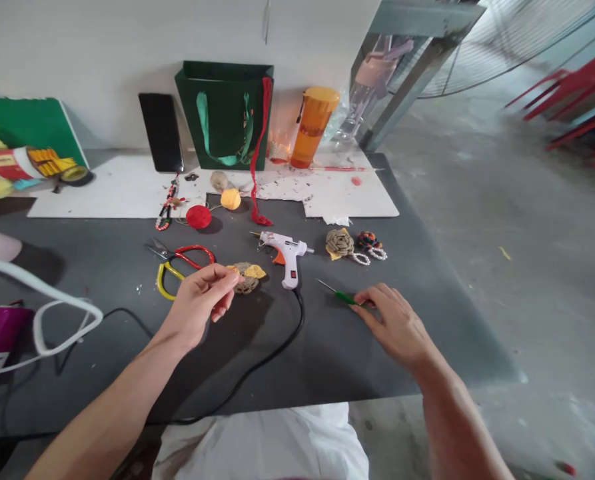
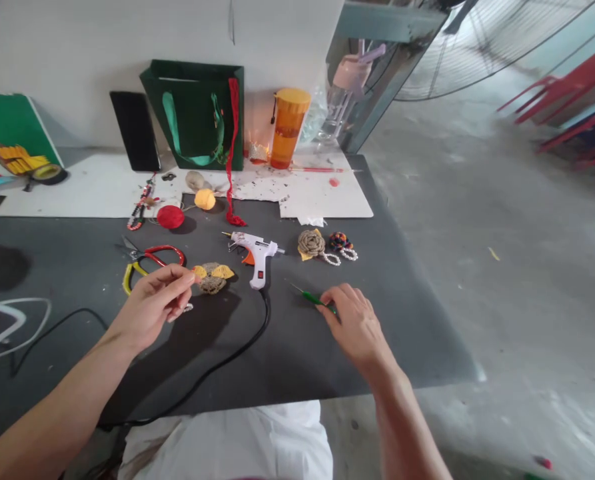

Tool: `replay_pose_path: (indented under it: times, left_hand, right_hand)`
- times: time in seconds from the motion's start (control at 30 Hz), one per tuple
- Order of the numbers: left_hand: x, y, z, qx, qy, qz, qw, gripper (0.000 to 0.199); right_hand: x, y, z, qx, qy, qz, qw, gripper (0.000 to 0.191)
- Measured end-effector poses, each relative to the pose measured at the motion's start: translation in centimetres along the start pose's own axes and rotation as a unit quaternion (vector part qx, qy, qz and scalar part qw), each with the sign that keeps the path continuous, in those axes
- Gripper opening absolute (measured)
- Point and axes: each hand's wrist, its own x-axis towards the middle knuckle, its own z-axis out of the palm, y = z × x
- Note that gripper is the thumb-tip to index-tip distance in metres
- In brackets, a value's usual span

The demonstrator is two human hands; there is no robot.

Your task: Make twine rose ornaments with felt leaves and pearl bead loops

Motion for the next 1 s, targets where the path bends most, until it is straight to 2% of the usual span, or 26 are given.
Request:
replay_pose_path:
  times: [0.13,0.2,0.27,0.37,0.4,0.47,0.53,0.6,0.7,0.87,1.0]
  left_hand:
    - [-0.6,0.7,-0.7,0.034,-0.007,-0.002,0.999,0.034]
    - [-1.2,0.9,-1.0,0.061,-0.027,-0.015,0.998,0.032]
    - [-1.9,0.8,-1.1,0.089,-0.071,-0.040,0.993,0.032]
    - [-3.0,0.2,-0.7,0.117,-0.138,-0.095,0.979,0.032]
    - [-3.3,-0.1,-0.6,0.121,-0.152,-0.109,0.975,0.033]
    - [-3.8,-0.5,-0.6,0.125,-0.165,-0.123,0.971,0.033]
    - [-3.9,-0.8,-0.8,0.126,-0.169,-0.124,0.969,0.033]
    - [-3.8,-0.8,-1.1,0.128,-0.177,-0.124,0.968,0.034]
    - [-3.1,-0.8,-1.5,0.128,-0.188,-0.116,0.967,0.033]
    - [-1.9,-0.6,-1.8,0.110,-0.183,-0.127,0.969,0.030]
    - [-1.5,-0.7,-1.6,0.097,-0.181,-0.130,0.970,0.029]
  right_hand:
    - [-0.6,-1.7,-1.1,0.108,0.024,0.049,0.993,0.021]
    - [-1.1,-3.9,-1.6,0.183,0.045,0.064,0.980,0.016]
    - [-1.4,-6.9,-1.6,0.225,0.057,0.044,0.972,0.017]
    - [-1.1,-11.7,-0.4,0.325,-0.028,-0.022,0.945,0.027]
    - [-0.8,-13.0,0.2,0.342,-0.091,-0.053,0.934,0.033]
    - [-0.1,-14.6,1.3,0.351,-0.161,-0.108,0.916,0.035]
    - [0.7,-15.1,2.1,0.336,-0.196,-0.137,0.911,0.026]
    - [1.5,-15.0,2.6,0.328,-0.201,-0.139,0.913,0.016]
    - [2.7,-14.5,2.6,0.352,-0.200,-0.121,0.906,0.019]
    - [4.2,-13.9,2.1,0.412,-0.281,-0.070,0.864,0.021]
    - [4.4,-13.7,2.5,0.434,-0.277,-0.036,0.856,0.023]
